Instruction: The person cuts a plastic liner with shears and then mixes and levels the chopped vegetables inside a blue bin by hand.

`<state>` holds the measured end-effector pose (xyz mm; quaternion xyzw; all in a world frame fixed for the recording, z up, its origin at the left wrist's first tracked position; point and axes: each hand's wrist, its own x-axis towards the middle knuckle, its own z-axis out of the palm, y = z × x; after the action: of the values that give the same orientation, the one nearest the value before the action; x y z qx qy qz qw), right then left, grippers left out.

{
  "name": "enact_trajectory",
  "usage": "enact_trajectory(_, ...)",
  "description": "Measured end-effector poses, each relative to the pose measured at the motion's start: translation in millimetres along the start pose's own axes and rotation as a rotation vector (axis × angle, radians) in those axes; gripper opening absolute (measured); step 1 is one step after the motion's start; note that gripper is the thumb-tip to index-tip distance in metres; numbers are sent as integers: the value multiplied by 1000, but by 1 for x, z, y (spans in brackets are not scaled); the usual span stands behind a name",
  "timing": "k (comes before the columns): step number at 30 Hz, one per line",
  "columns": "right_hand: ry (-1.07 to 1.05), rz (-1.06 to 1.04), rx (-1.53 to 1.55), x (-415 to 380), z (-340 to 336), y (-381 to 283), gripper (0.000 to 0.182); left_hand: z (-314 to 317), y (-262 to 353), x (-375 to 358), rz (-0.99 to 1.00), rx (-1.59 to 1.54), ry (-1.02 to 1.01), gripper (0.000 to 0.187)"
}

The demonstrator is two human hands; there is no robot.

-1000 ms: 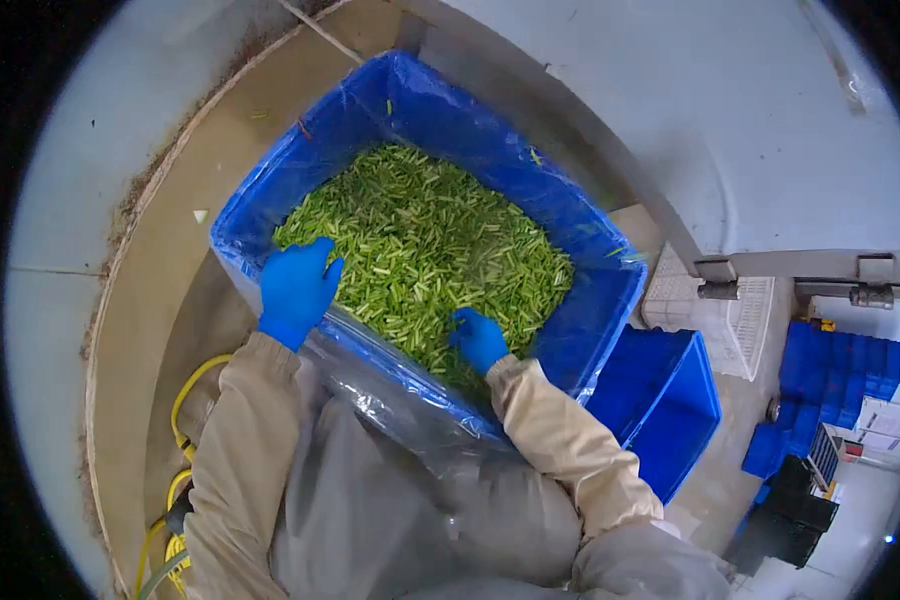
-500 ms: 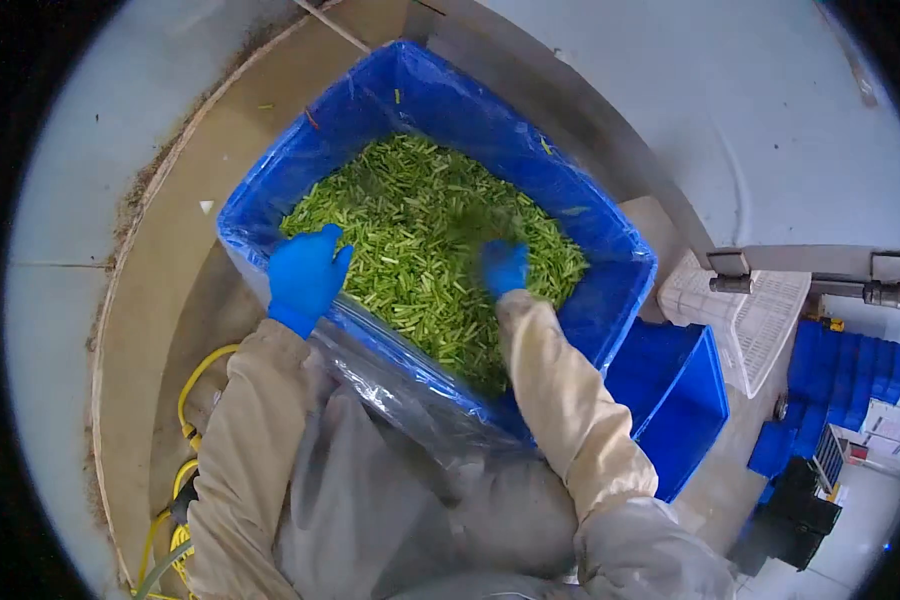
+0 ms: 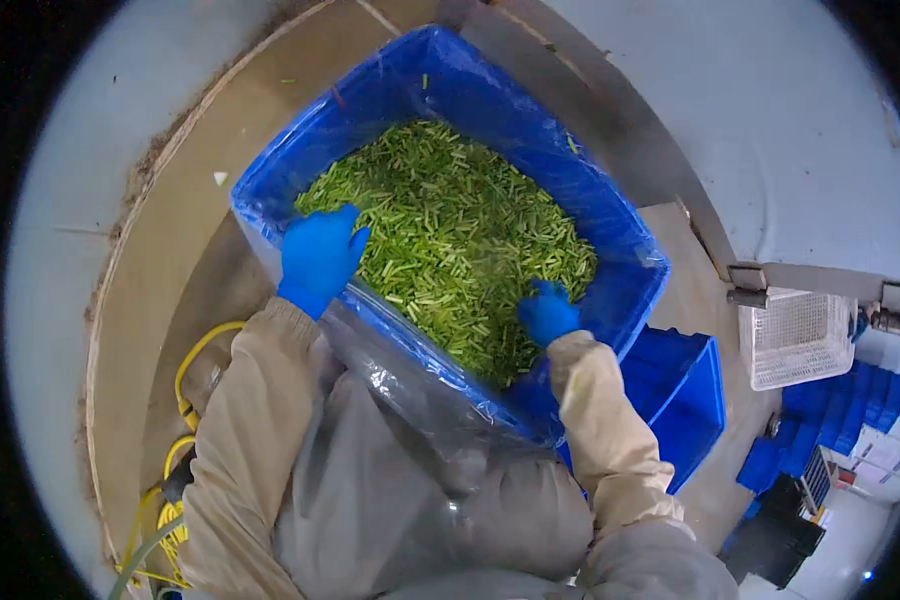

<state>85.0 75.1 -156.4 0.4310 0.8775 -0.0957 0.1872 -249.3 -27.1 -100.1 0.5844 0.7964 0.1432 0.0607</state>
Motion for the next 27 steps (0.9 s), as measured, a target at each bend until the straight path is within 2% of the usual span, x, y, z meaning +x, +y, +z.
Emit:
enact_trajectory(1,134,-22,51,-1,2,11,12,-1,0,0,13,2,-3,20)
enact_trajectory(2,131,-30,49,4,5,18,12,-2,0,0,28,6,-4,20)
enact_trajectory(4,408,-103,284,28,0,22,13,2,-3,-1,40,-7,14,20)
enact_trajectory(5,336,-25,455,45,4,22,17,3,-4,0,56,-23,31,23)
enact_trajectory(6,337,-29,460,66,15,22,17,3,-4,0,54,-17,32,23)
enact_trajectory(8,505,3,334,105,37,18,27,3,-3,0,50,-6,45,22)
enact_trajectory(9,505,-1,340,116,32,6,27,1,-2,0,48,0,45,22)
enact_trajectory(11,389,280,511,130,16,-21,34,-3,-1,1,58,-20,14,20)
enact_trajectory(12,387,275,517,136,30,-22,34,-2,-2,1,55,-13,13,20)
enact_trajectory(14,435,142,343,148,70,-18,36,2,-3,0,54,-3,27,19)
enact_trajectory(15,228,221,376,140,50,-21,32,1,-2,1,53,-4,26,19)
enact_trajectory(16,228,219,374,136,52,-12,32,0,-2,1,45,-5,9,19)
enact_trajectory(18,478,-70,338,125,55,6,28,0,-3,1,32,-9,-9,19)
enact_trajectory(19,448,148,746,110,35,1,24,1,-3,0,58,-8,22,19)
enact_trajectory(20,445,145,739,110,38,9,24,2,-3,0,82,-8,54,20)
enact_trajectory(22,229,274,1049,107,43,29,19,1,-3,0,57,-13,23,20)
enact_trajectory(23,522,136,760,107,53,28,21,1,-2,1,39,-8,-7,21)
enact_trajectory(24,523,135,761,111,56,24,21,2,-3,1,39,-7,-6,21)
enact_trajectory(26,496,45,401,125,64,11,20,5,-6,0,56,-42,12,21)
enact_trajectory(27,494,43,407,124,58,-2,20,3,-6,0,54,-36,9,21)
